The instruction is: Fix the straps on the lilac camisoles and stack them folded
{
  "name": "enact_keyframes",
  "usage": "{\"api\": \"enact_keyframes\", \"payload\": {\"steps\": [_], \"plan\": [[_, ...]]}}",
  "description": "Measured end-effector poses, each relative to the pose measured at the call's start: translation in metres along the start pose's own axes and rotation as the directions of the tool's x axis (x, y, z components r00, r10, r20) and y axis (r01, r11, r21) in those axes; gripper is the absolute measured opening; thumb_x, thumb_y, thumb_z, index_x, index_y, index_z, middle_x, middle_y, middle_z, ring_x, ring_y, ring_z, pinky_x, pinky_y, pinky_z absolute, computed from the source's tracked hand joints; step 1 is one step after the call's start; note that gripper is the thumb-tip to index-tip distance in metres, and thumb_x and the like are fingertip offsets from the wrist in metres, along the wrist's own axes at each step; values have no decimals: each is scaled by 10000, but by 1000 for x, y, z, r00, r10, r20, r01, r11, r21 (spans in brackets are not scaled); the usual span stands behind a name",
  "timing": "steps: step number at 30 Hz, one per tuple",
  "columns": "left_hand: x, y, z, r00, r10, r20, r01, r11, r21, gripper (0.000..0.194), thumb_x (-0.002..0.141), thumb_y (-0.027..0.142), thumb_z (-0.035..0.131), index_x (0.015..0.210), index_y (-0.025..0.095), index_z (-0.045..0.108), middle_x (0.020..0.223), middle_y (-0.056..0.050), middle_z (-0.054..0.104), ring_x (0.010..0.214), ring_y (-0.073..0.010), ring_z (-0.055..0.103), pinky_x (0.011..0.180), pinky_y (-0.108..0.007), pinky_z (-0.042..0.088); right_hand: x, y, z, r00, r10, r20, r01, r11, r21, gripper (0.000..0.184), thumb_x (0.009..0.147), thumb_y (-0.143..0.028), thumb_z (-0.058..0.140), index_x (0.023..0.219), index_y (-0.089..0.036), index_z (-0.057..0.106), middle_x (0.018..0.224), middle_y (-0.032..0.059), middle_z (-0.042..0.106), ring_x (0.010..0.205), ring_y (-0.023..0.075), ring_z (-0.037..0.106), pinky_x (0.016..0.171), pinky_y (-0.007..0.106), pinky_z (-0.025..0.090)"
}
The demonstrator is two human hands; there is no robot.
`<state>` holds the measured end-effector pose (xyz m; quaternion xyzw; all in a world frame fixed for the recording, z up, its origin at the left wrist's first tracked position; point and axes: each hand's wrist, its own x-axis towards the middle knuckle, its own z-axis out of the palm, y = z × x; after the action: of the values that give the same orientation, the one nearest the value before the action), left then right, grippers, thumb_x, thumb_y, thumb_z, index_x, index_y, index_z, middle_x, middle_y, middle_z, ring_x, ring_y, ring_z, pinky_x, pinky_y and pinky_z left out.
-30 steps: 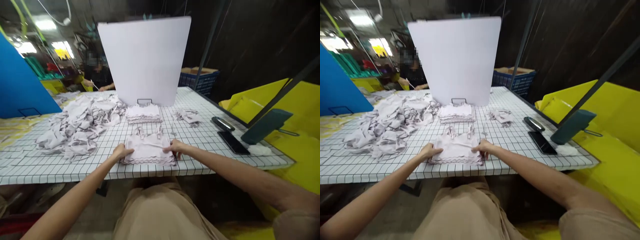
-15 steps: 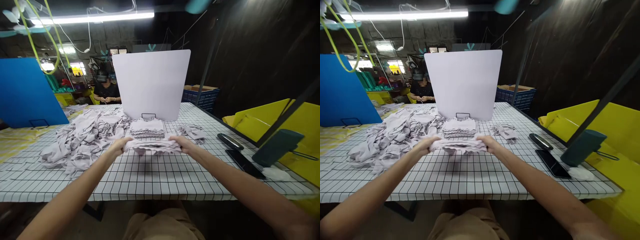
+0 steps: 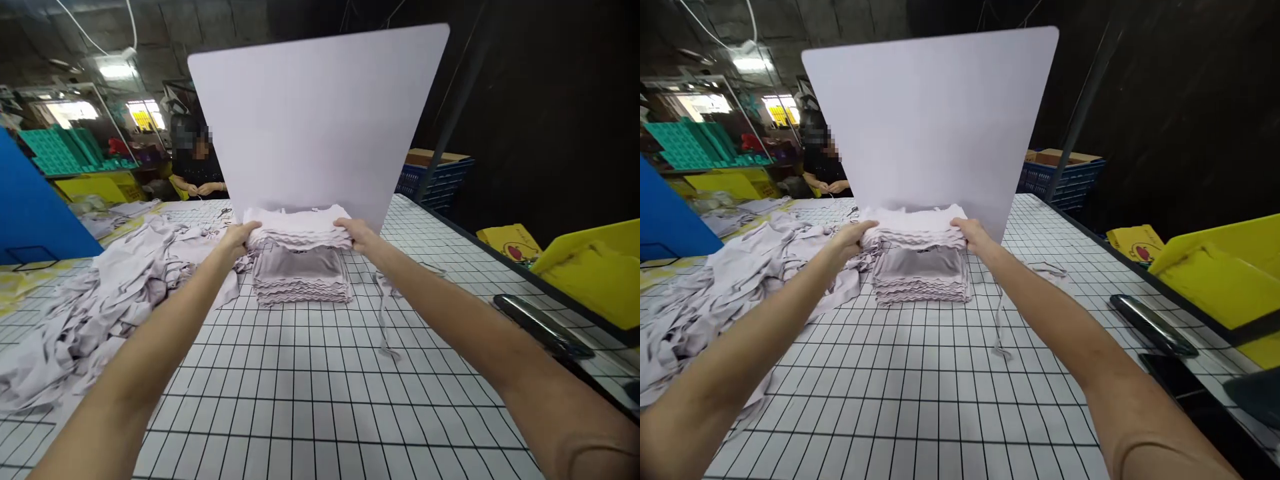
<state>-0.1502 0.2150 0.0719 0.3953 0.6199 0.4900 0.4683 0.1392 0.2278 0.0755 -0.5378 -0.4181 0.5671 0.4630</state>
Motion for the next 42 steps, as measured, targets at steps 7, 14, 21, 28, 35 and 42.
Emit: {"api": "enact_keyframes", "payload": {"steps": [7,14,21,28,35,42], "plan": [[15,-105,9,991,-126,-35,130,982,140,283,889,285,717,1100,116,632,1036,-98,702,891,-198,698,794,-338,583,12,102,-10,988,150,-43,-155,976,-151,81,849,-112,665,911,-124,613,742,74,710,675,171,697,591,254,594],[7,-94,-1,964,249,-91,-177,861,477,719,649,292,867,1296,159,582,1346,-176,620,1321,-373,531,1104,-511,411,2,85,-25,981,-192,-31,125,743,-657,495,840,-411,759,1212,-121,607,1255,219,662,1228,386,605,995,553,524],[12,-122,45,859,361,364,-460,231,857,738,966,615,425,1593,240,321,1669,-144,255,1543,-412,189,1216,-644,88,13,125,21,870,-286,402,450,126,-884,793,1009,-627,330,1613,-133,192,1690,162,132,1579,318,91,1222,677,11],[1,-121,30,847,403,345,-458,227,859,843,938,674,360,1613,178,259,1681,-169,191,1555,-415,117,1223,-639,77,6,107,-25,867,-361,344,455,290,-842,688,1020,-594,351,1583,-202,301,1677,118,248,1552,281,195,1226,637,139],[-83,-150,-16,726,609,320,-591,315,742,797,922,708,382,1523,187,432,1585,-174,424,1513,-353,315,1246,-588,165,-55,98,-185,876,-388,-286,68,687,-724,303,818,-390,716,938,-111,706,1128,226,688,1310,461,447,1104,742,195],[-137,-129,16,791,484,374,-611,612,502,595,825,682,616,1209,239,717,1319,-96,697,1294,-336,599,1127,-520,456,-100,36,-225,833,-452,-320,308,858,-411,198,960,-383,456,850,-222,484,803,32,610,764,172,619,737,339,557]]}}
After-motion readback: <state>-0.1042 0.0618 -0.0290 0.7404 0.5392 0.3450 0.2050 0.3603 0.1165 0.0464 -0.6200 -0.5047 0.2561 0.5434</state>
